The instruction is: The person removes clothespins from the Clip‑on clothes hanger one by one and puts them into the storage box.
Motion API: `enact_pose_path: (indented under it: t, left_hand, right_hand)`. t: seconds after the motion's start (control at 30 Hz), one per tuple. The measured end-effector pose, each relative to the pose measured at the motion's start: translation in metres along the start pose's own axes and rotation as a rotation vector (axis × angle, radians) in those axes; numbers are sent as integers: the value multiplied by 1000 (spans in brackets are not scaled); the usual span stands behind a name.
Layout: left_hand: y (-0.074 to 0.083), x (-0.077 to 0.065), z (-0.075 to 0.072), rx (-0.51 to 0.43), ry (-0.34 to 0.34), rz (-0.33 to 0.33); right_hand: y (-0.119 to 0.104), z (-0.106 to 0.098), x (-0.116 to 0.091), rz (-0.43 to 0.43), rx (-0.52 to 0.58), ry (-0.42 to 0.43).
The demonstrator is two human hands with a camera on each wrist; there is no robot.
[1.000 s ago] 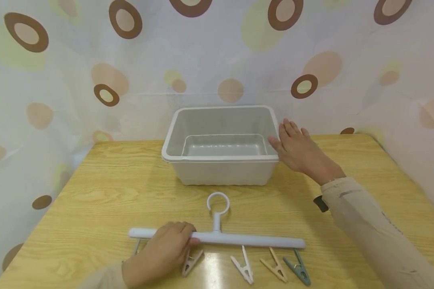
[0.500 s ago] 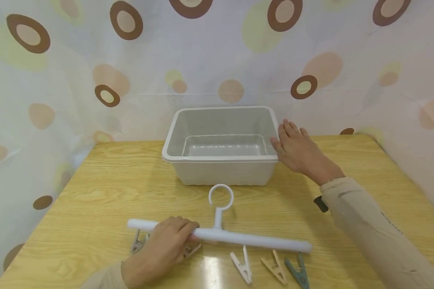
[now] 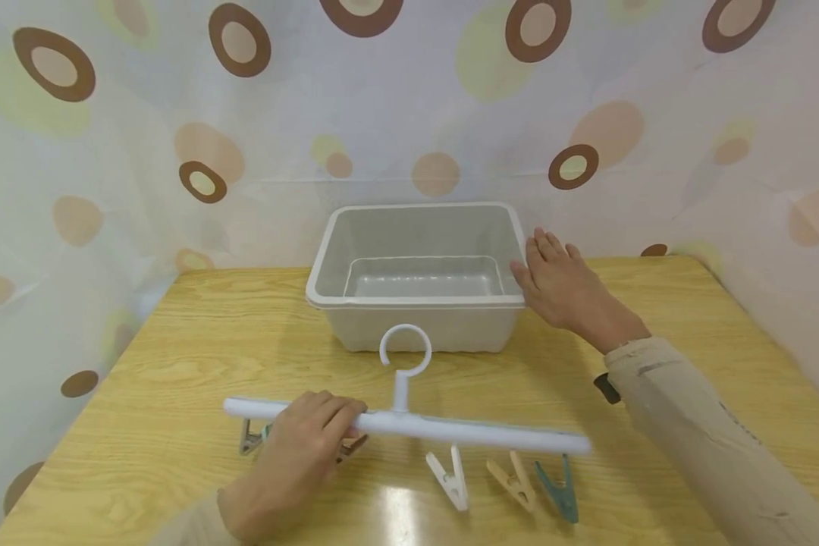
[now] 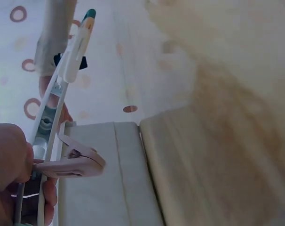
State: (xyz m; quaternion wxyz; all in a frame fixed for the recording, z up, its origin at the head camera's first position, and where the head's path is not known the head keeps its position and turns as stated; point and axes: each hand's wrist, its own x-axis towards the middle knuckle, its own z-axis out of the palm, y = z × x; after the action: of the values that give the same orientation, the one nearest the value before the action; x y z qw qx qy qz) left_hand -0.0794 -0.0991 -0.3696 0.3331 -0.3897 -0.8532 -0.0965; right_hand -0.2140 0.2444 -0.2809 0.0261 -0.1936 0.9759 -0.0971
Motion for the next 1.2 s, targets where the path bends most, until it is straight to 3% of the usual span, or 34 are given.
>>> enact_pose_path:
  t: [0.23, 0.47, 0.97, 1.2]
  left_hand:
    - [-8, 10, -8, 30, 83, -10]
    - [-12, 19, -16, 0, 96, -17]
    - [-17, 41, -25, 50, 208, 8]
    - [-19, 51, -31, 37, 220, -6]
  right_hand:
    - [0, 1, 0, -1, -3, 11]
    - [2, 2, 0, 1, 21, 10]
    - [-3, 0, -3, -41, 14, 11]
    - [-2, -1, -3, -50, 22, 7]
